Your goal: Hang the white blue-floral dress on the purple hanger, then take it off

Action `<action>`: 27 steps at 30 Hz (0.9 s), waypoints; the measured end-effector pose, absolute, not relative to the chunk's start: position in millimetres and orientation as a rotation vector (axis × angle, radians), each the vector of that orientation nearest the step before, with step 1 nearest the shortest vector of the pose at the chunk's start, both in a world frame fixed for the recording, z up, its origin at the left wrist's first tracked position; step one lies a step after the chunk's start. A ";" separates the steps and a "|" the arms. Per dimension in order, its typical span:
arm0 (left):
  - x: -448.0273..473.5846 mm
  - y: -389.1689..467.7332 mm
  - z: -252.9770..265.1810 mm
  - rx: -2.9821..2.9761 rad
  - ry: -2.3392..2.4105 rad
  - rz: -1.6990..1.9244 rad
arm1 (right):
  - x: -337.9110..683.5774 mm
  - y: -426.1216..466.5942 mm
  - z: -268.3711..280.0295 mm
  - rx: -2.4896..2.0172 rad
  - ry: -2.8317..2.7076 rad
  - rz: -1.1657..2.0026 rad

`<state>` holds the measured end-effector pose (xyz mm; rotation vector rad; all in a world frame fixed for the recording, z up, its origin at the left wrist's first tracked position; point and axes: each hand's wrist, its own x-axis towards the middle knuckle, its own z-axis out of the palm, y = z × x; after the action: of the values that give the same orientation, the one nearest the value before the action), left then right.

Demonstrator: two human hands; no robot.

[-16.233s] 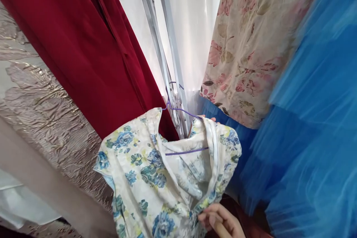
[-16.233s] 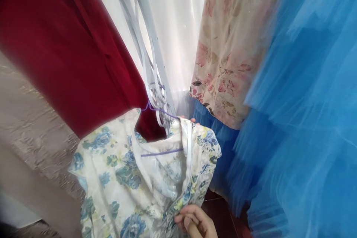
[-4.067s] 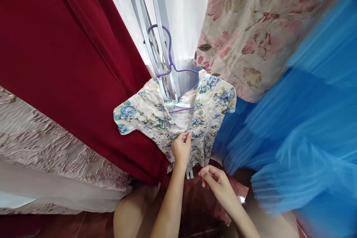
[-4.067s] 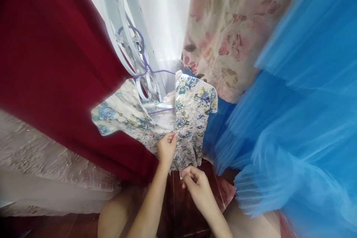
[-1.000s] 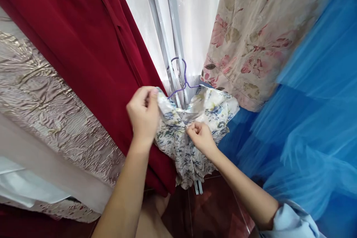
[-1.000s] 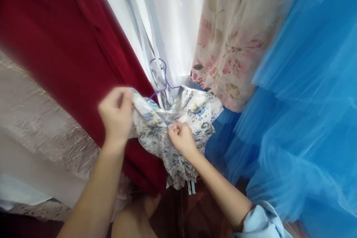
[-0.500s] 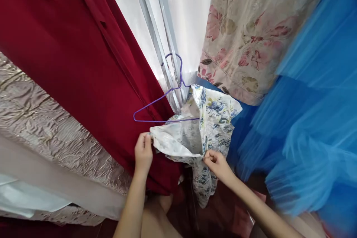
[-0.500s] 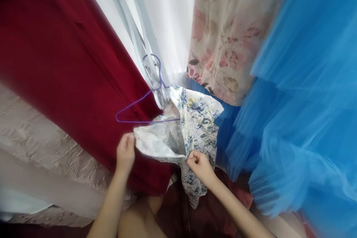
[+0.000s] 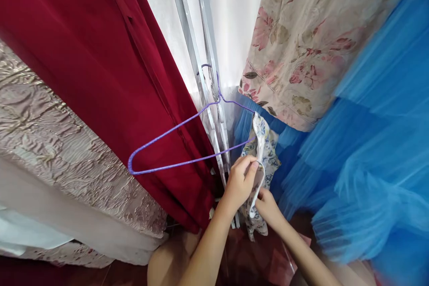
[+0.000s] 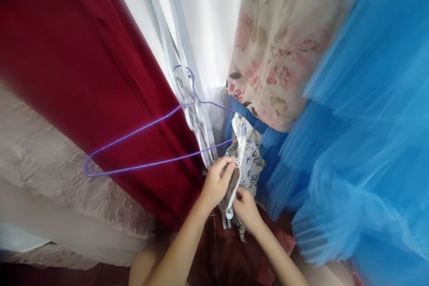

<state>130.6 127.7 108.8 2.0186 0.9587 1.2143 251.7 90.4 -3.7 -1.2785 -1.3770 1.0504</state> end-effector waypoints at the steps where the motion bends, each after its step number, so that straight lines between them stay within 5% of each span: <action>1: 130.0 126.1 108.0 2.067 1.019 1.222 | 255.4 85.8 -2.0 -1.295 -1.400 1.040; 5: 114.6 113.7 111.6 2.296 1.184 1.199 | 272.7 70.6 25.3 -1.219 -1.538 1.004; 12: 92.6 94.7 133.1 2.028 1.054 1.092 | 260.4 74.3 93.6 -0.673 -1.443 1.654; 18: 57.6 83.4 96.7 1.345 0.529 0.861 | 278.3 80.7 122.6 -0.784 -1.576 1.339; 23: 57.0 56.5 53.2 1.606 0.847 0.784 | 301.1 77.5 137.9 -0.797 -1.597 1.086; 27: 65.4 49.3 40.5 1.610 0.921 0.862 | 303.5 73.8 144.4 -0.741 -1.680 1.211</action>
<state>65.4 49.3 40.5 1.6103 0.9210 0.8620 303.5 73.8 144.4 -0.7411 -1.6799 1.2112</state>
